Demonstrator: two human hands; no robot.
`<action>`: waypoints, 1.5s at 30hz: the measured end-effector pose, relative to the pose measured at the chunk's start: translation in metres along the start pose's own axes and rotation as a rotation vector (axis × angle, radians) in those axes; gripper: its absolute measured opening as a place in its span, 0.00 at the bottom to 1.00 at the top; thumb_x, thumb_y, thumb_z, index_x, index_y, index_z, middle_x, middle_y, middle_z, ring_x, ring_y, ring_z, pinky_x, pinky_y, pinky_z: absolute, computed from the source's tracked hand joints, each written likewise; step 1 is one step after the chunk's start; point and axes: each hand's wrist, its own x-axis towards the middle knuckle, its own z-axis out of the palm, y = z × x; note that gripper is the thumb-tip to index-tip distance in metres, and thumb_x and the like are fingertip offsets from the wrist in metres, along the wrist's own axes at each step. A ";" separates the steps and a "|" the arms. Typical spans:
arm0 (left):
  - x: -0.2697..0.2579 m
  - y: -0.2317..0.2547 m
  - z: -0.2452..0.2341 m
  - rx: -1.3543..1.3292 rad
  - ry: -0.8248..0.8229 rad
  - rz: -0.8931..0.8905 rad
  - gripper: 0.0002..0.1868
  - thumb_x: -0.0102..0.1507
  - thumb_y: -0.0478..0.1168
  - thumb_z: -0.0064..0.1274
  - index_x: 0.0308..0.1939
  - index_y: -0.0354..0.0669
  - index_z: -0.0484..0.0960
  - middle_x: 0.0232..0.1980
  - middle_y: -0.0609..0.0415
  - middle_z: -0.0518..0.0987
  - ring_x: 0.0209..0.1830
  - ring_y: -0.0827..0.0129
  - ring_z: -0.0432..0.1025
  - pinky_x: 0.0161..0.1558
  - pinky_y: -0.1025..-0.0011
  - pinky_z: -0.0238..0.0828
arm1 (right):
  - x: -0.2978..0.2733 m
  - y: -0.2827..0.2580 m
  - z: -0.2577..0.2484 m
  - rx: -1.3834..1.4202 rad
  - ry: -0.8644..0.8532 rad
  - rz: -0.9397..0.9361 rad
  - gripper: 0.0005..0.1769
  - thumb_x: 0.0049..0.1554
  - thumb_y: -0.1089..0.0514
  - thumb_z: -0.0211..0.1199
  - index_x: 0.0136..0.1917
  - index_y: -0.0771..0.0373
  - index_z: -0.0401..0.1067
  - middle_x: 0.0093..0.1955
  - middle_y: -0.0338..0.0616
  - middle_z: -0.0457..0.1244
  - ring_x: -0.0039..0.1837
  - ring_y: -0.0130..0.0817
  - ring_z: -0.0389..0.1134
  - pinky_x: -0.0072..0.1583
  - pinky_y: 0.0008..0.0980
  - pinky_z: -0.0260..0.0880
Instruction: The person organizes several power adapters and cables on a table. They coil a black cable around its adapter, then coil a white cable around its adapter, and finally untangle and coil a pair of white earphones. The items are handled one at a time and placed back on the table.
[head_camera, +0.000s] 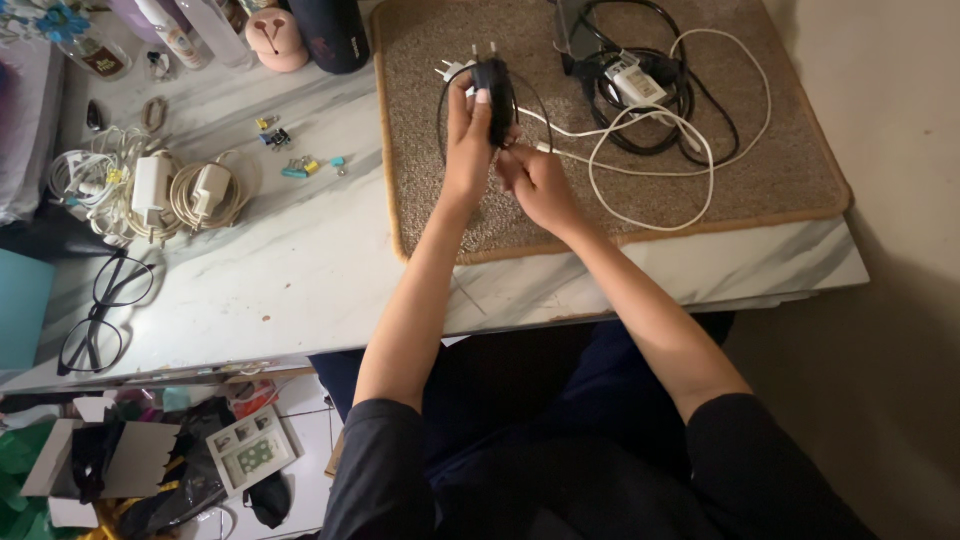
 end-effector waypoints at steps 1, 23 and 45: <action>-0.001 0.002 0.001 -0.040 -0.003 0.001 0.16 0.76 0.43 0.36 0.68 0.46 0.61 0.47 0.50 0.75 0.40 0.70 0.75 0.42 0.72 0.76 | -0.001 0.004 -0.002 -0.017 -0.010 0.006 0.15 0.69 0.56 0.49 0.42 0.63 0.70 0.33 0.37 0.64 0.33 0.24 0.64 0.37 0.26 0.65; -0.003 0.018 0.007 -0.272 -0.009 -0.119 0.20 0.76 0.45 0.26 0.70 0.45 0.58 0.59 0.41 0.73 0.56 0.60 0.74 0.58 0.62 0.77 | 0.009 -0.002 -0.016 0.012 -0.194 0.196 0.19 0.68 0.54 0.52 0.36 0.60 0.71 0.32 0.38 0.65 0.35 0.25 0.64 0.41 0.25 0.67; 0.003 0.022 -0.010 -0.260 -0.051 -0.098 0.21 0.74 0.52 0.27 0.59 0.45 0.69 0.36 0.51 0.78 0.20 0.79 0.64 0.18 0.80 0.60 | 0.086 -0.078 -0.196 -0.739 -0.546 0.421 0.23 0.54 0.41 0.69 0.51 0.62 0.81 0.45 0.48 0.74 0.43 0.30 0.73 0.46 0.32 0.73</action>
